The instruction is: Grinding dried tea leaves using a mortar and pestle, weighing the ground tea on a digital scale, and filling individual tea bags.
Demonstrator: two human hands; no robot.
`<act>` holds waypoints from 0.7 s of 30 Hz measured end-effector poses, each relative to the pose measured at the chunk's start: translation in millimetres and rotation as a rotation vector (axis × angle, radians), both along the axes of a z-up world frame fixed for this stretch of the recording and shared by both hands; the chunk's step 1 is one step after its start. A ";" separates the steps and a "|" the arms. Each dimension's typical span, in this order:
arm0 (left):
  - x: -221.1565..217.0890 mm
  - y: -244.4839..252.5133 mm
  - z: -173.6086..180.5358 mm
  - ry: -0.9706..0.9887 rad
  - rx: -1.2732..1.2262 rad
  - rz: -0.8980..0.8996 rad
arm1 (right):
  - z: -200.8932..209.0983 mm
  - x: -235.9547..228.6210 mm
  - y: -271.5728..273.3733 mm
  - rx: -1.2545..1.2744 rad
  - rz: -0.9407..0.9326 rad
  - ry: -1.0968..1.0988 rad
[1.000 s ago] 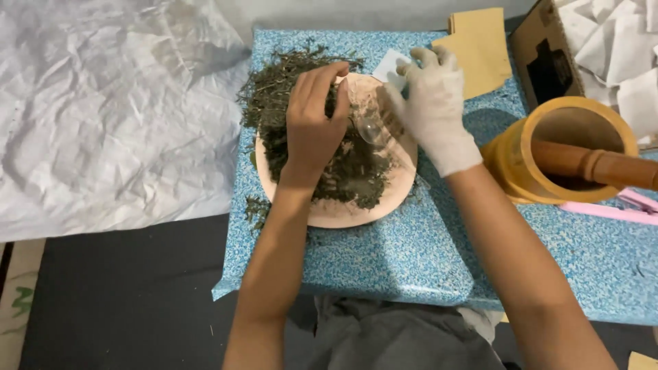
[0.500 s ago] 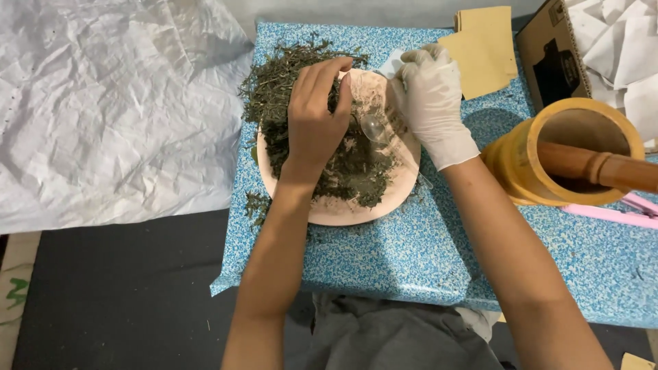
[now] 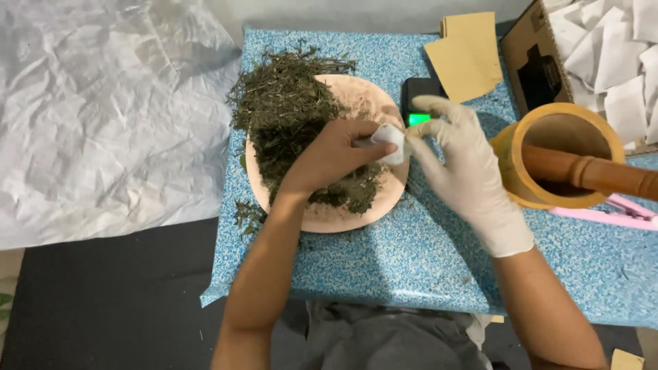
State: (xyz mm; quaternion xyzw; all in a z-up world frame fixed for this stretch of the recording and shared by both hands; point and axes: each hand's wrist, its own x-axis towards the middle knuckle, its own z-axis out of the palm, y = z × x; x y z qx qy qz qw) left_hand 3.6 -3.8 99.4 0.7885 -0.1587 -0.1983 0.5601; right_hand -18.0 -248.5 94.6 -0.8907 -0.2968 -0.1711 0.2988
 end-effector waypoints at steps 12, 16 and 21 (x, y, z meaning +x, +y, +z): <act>0.0 -27.4 -53.9 -0.148 -0.240 0.253 | -27.1 -13.9 4.7 0.254 -0.065 -0.226; -2.7 -26.1 -47.2 -0.114 -0.229 0.213 | -19.7 -15.0 7.4 0.209 -0.044 -0.210; -4.9 -27.9 -46.3 -0.092 -0.215 0.150 | -25.0 -9.6 -1.0 0.154 -0.038 -0.254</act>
